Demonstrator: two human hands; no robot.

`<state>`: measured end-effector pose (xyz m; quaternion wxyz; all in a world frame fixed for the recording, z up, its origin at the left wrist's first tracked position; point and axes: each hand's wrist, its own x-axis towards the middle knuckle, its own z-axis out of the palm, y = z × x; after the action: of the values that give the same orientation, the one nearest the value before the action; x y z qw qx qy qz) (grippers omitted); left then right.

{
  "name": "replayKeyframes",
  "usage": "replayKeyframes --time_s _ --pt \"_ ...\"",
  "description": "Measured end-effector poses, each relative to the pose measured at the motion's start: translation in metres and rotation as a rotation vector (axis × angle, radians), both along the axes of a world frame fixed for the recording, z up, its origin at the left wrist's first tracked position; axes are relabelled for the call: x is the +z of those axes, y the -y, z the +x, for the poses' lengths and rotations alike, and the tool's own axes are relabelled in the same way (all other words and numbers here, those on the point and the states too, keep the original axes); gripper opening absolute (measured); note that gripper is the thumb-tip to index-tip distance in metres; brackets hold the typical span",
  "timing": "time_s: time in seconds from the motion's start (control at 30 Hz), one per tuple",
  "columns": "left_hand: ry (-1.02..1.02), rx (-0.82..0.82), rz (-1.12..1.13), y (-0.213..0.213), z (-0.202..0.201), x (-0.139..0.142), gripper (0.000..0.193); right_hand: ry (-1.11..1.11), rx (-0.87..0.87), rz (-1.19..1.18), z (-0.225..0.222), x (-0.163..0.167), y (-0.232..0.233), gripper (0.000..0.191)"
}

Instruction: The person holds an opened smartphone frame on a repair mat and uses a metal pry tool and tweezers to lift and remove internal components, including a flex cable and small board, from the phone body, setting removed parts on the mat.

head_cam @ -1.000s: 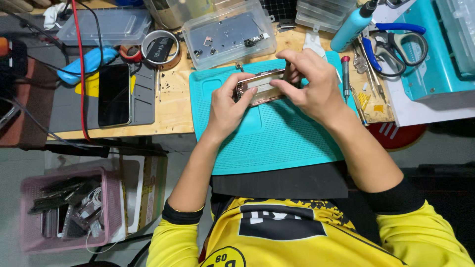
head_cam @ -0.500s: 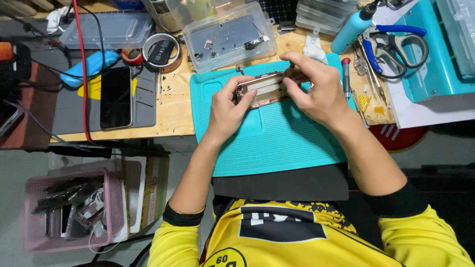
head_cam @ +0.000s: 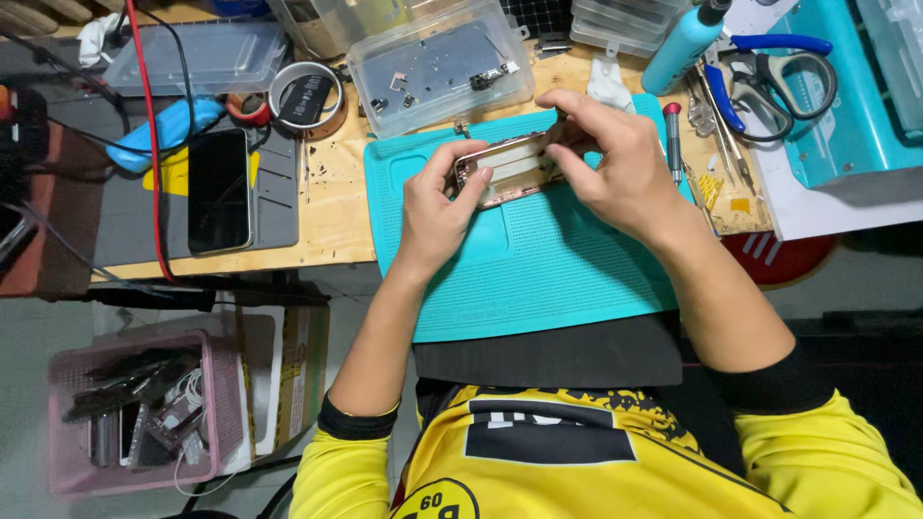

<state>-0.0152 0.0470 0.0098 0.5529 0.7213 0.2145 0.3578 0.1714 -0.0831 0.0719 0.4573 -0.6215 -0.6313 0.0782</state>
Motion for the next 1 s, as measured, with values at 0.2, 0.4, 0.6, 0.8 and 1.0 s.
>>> replayKeyframes --time_s 0.2,0.4,0.6,0.8,1.0 --pt "0.024 0.007 0.0 -0.001 0.001 -0.005 0.026 0.112 -0.09 0.038 -0.001 0.0 0.001 0.044" --pt "0.026 -0.002 -0.025 -0.001 0.0 -0.007 0.028 0.172 -0.153 0.012 -0.006 -0.002 0.0 0.044" --pt "0.055 -0.034 -0.003 -0.003 -0.001 -0.008 0.031 0.043 -0.127 -0.074 -0.006 -0.006 -0.001 0.06" --pt "0.016 -0.017 -0.079 -0.001 -0.001 -0.007 0.028 -0.018 -0.049 -0.051 0.0 -0.01 0.004 0.068" --pt "0.038 -0.018 -0.051 0.0 -0.001 -0.006 0.021 -0.034 -0.065 -0.061 0.003 -0.017 0.006 0.074"
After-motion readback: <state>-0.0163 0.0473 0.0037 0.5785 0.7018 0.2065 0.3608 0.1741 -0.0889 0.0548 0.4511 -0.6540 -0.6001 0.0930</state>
